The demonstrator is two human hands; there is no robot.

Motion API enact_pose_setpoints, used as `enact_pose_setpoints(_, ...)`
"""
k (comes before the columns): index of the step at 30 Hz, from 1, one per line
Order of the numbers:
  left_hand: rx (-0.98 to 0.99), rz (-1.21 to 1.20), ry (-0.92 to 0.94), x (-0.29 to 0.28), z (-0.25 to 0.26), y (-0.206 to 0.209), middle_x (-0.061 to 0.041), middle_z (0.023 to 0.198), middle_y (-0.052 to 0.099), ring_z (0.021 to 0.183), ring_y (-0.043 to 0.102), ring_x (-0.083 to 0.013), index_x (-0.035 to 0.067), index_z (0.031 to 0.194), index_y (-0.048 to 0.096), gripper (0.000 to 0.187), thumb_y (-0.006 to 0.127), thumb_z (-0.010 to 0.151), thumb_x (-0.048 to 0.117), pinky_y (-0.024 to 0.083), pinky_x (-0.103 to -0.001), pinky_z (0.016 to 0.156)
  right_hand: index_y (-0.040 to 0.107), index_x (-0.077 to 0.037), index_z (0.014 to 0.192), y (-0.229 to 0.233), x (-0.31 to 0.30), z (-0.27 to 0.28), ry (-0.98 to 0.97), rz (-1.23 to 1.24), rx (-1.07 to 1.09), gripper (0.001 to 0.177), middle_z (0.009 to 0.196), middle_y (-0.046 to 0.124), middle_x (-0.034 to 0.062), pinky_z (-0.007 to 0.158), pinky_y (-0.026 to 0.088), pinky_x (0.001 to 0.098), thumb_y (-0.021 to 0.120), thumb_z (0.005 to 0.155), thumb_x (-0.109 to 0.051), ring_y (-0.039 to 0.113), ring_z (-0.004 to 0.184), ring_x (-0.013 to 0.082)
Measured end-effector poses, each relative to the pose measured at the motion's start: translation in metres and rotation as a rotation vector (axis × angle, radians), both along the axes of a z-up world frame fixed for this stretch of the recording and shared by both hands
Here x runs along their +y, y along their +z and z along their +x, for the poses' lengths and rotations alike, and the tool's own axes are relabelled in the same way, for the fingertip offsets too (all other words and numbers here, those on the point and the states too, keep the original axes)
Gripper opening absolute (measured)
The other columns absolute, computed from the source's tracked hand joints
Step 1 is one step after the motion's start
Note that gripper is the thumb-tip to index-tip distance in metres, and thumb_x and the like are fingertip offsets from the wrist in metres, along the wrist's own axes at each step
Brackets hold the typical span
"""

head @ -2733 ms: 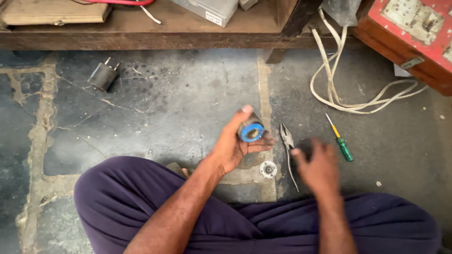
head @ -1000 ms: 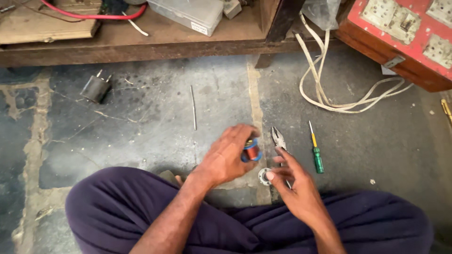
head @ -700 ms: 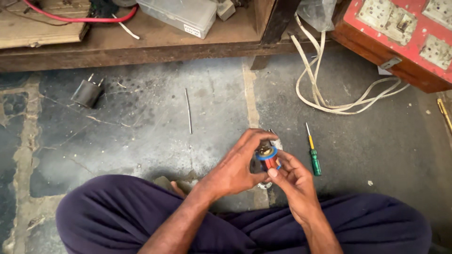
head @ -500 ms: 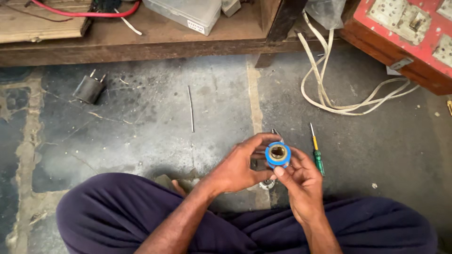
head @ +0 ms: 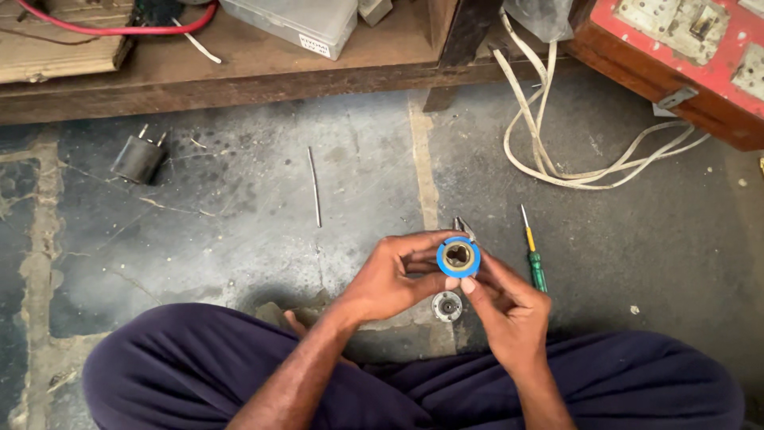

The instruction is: The person sits on the floor and uses pliers and a screwdriver to disassemble a small cylindrical electrical component. They remove a metal rod and a blue plastic ring, then handle a copper wire coil and a small white cylindrical part.

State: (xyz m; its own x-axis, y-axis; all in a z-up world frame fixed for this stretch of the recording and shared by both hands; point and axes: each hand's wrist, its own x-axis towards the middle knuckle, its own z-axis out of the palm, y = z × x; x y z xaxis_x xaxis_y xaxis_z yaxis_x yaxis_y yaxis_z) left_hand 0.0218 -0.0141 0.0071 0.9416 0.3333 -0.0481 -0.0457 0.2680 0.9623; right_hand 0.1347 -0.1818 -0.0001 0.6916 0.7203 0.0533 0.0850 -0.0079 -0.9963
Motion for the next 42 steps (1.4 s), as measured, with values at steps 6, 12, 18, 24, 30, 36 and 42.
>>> enact_pose_setpoints(6,0.018,0.003,-0.032,0.001,-0.001,-0.003,-0.010,0.124,0.074,0.117,0.070,-0.0173,0.000,0.137,0.063,0.053,0.079,0.088,0.005,0.058,-0.035,0.104,0.069,0.001,0.126,0.009,-0.004,0.001,-0.029,-0.171,-0.311,0.039,0.115,0.076,0.0154,0.086,0.062,0.0313,0.075,0.087,-0.001,0.076,0.101,0.0203)
enact_pose_setpoints(12,0.049,-0.006,-0.078,-0.001,-0.004,-0.003,-0.011,0.119,0.077,0.113,0.072,-0.0176,0.000,0.134,0.067,0.048,0.080,0.089,0.007,0.059,-0.035,0.102,0.073,0.000,0.111,0.016,-0.006,0.004,-0.046,-0.257,-0.537,0.024,0.099,0.079,0.0140,0.074,0.061,0.0286,0.071,0.087,0.000,0.079,0.086,0.0183)
enact_pose_setpoints(18,0.013,-0.171,-0.119,0.002,0.000,-0.011,-0.013,0.125,0.073,0.116,0.070,-0.0196,-0.001,0.142,0.058,0.053,0.069,0.092,0.013,0.058,-0.037,0.103,0.074,0.004,0.107,0.004,-0.012,0.007,-0.086,-0.178,-0.279,0.016,0.088,0.078,0.0118,0.070,0.062,0.0275,0.064,0.096,-0.002,0.076,0.078,0.0148)
enact_pose_setpoints(24,-0.024,-0.511,-0.135,0.004,0.002,-0.019,-0.019,0.126,0.067,0.115,0.068,-0.0261,-0.006,0.146,0.052,0.057,0.063,0.096,0.019,0.057,-0.044,0.105,0.071,0.008,0.111,-0.009,-0.014,0.001,-0.044,-0.096,-0.025,0.019,0.085,0.076,0.0117,0.072,0.059,0.0282,0.060,0.101,-0.004,0.071,0.077,0.0142)
enact_pose_setpoints(30,0.007,-0.599,-0.095,0.005,0.001,-0.019,-0.019,0.119,0.068,0.108,0.072,-0.0319,-0.006,0.140,0.055,0.048,0.062,0.099,0.018,0.059,-0.043,0.096,0.065,0.006,0.101,-0.014,-0.021,0.009,-0.122,0.016,0.119,0.020,0.083,0.070,0.0127,0.071,0.062,0.0342,0.051,0.104,-0.008,0.071,0.074,0.0199)
enact_pose_setpoints(36,-0.028,-0.593,-0.002,0.010,0.002,-0.012,-0.014,0.126,0.067,0.109,0.071,-0.0303,-0.003,0.140,0.056,0.047,0.060,0.098,0.019,0.058,-0.043,0.097,0.062,0.005,0.098,-0.008,-0.019,0.015,-0.154,0.208,0.281,0.027,0.090,0.069,0.0160,0.077,0.062,0.0387,0.050,0.113,-0.014,0.071,0.080,0.0240)
enact_pose_setpoints(42,-0.043,-0.526,-0.030,0.004,0.001,-0.009,-0.012,0.128,0.067,0.117,0.067,-0.0215,0.000,0.146,0.054,0.052,0.061,0.101,0.025,0.056,-0.041,0.100,0.060,0.006,0.125,0.007,-0.007,-0.001,-0.221,-0.070,-0.287,0.035,0.120,0.067,0.0123,0.092,0.055,0.0333,0.069,0.093,-0.003,0.067,0.109,0.0200)
